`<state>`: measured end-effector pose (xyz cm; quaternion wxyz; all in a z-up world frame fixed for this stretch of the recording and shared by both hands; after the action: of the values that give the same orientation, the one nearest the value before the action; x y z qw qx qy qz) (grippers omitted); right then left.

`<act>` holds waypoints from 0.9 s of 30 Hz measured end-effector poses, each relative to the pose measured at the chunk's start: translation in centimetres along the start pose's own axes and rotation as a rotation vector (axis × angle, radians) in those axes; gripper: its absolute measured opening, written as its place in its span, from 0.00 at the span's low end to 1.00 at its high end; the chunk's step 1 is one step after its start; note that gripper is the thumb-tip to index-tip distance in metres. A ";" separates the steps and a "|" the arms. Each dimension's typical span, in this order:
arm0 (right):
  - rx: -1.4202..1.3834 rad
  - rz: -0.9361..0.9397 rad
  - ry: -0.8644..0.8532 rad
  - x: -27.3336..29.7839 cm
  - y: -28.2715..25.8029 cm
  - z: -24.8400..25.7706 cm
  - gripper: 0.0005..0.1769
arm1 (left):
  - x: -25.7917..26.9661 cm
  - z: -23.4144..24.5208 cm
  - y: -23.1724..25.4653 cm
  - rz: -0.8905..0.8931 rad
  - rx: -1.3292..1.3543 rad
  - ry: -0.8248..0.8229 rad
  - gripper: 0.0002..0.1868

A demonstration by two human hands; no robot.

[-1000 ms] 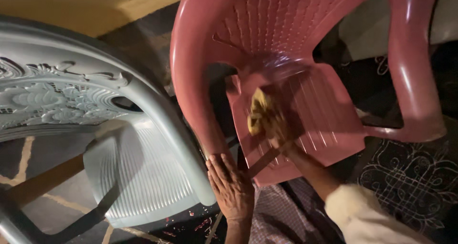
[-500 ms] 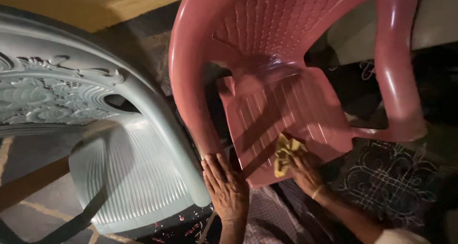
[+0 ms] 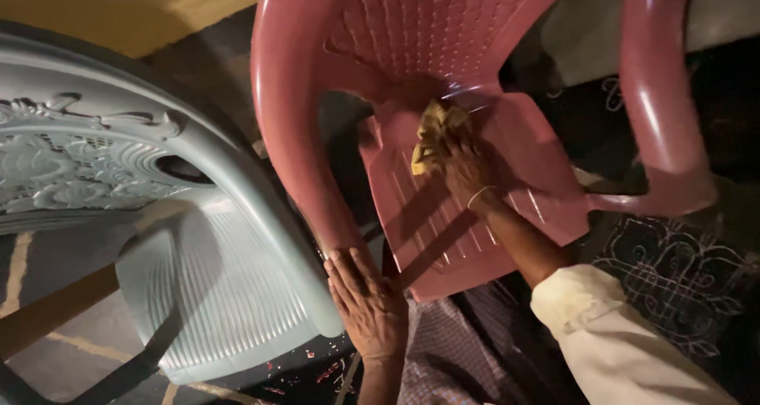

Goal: The person wipes a pink plastic chair with a yellow cloth, cleaning the seat, backrest, and armrests. They then move to a light blue plastic chair and wipe its surfaces in a similar manner.

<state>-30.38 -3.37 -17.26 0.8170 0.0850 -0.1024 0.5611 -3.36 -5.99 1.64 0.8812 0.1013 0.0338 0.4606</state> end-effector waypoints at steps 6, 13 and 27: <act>-0.196 -0.059 -0.114 15.8 1.3 -2.0 0.27 | -0.3 1.0 0.4 -0.051 0.035 0.091 0.36; -0.142 -0.042 0.002 20.9 2.7 -3.5 0.34 | -0.1 0.7 0.3 -0.029 0.068 0.083 0.38; 0.206 0.074 -0.147 4.4 3.5 -2.4 0.39 | -0.6 1.1 0.6 -0.027 -0.006 0.091 0.37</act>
<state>-31.93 2.44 -18.31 0.7730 0.2055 -0.1070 0.5906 -3.97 -6.29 2.77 0.8851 0.0770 0.0738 0.4530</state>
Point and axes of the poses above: each hand's wrist, its own x-axis away from the middle knuckle, its own z-axis out of the back of the hand, y = z × x, the point moved 7 cm from there along -x, towards the middle knuckle, and after that the axes turned 5 degrees about -z, right-handed, at the moved point
